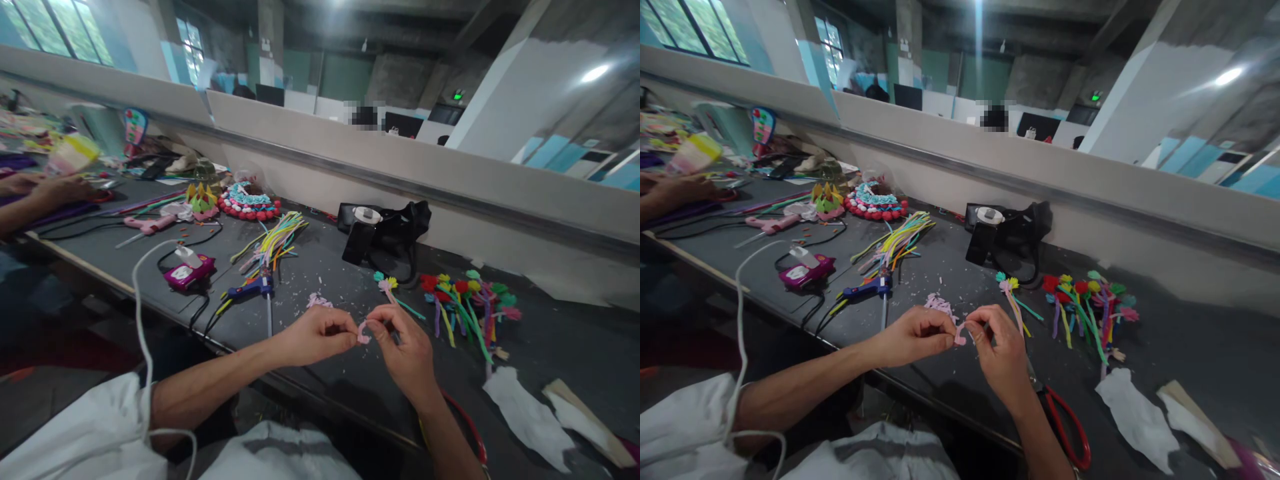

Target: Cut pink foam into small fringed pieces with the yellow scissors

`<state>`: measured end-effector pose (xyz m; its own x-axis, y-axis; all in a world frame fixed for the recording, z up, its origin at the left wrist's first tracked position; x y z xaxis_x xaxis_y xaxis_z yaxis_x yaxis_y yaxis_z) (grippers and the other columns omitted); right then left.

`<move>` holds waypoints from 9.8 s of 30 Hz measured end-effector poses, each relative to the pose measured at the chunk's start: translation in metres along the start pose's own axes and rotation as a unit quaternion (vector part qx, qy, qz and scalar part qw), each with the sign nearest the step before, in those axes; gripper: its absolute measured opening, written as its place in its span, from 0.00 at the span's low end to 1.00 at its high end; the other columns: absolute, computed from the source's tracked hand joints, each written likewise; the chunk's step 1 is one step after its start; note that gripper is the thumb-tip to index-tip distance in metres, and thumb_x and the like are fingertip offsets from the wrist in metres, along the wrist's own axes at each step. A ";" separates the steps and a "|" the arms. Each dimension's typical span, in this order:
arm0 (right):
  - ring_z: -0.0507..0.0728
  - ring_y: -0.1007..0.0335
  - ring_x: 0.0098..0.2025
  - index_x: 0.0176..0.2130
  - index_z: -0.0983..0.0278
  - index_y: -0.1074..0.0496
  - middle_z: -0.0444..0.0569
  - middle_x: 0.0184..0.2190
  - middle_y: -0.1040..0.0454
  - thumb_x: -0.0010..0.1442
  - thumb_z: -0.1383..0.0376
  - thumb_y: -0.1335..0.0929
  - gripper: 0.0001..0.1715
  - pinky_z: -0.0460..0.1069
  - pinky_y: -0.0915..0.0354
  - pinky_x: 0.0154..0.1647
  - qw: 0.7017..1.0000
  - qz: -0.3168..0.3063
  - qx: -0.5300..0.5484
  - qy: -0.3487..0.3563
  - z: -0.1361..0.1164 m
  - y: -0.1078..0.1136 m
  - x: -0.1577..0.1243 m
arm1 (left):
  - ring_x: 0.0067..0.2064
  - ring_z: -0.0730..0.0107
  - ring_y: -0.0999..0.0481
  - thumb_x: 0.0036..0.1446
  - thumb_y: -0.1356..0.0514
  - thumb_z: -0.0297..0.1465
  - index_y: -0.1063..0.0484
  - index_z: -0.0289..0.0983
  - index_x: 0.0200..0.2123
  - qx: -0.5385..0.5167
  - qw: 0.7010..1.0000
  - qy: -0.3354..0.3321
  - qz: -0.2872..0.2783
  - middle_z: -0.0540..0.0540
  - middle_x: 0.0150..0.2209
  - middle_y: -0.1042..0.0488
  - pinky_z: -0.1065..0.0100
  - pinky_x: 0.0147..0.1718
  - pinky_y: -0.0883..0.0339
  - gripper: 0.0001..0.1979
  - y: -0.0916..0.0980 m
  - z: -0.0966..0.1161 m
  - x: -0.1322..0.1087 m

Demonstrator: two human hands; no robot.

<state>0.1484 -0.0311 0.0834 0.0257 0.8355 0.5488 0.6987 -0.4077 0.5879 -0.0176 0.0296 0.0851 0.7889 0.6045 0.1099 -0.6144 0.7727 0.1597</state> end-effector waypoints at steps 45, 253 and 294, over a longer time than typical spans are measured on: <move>0.52 0.35 0.29 0.32 0.63 0.30 0.44 0.27 0.28 0.65 0.59 0.39 0.14 0.45 0.41 0.32 0.989 -0.038 0.013 -0.143 -0.010 -0.014 -0.019 | 0.25 0.73 0.36 0.52 0.46 0.22 0.31 0.37 0.27 0.393 0.890 -0.230 0.028 0.49 0.25 0.32 0.71 0.24 0.49 0.07 -0.002 -0.023 0.007; 0.51 0.38 0.30 0.32 0.61 0.35 0.43 0.28 0.34 0.66 0.64 0.40 0.11 0.45 0.43 0.33 0.997 -0.060 0.009 -0.038 -0.002 -0.019 -0.023 | 0.18 0.81 0.49 0.49 0.43 0.32 0.37 0.35 0.20 -0.190 0.959 0.148 0.147 0.56 0.18 0.40 0.75 0.16 0.56 0.10 -0.026 -0.023 0.008; 0.49 0.41 0.28 0.31 0.62 0.33 0.41 0.25 0.36 0.67 0.59 0.39 0.14 0.43 0.45 0.30 0.984 -0.118 0.083 -0.106 -0.009 -0.006 -0.031 | 0.28 0.76 0.35 0.57 0.43 0.29 0.29 0.34 0.35 0.207 0.967 -0.145 -0.025 0.50 0.27 0.32 0.74 0.27 0.41 0.05 0.001 -0.002 -0.006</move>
<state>0.1366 -0.0577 0.0684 -0.0142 0.9651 0.2613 0.8095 -0.1423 0.5696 -0.0234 0.0268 0.0828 0.8247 0.4425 0.3523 -0.5651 0.6194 0.5449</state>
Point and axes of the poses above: each hand's wrist, its own x-axis towards the middle knuckle, its own y-axis out of the back of the hand, z = x × y, the point moved 2 cm from there along x, towards the middle knuckle
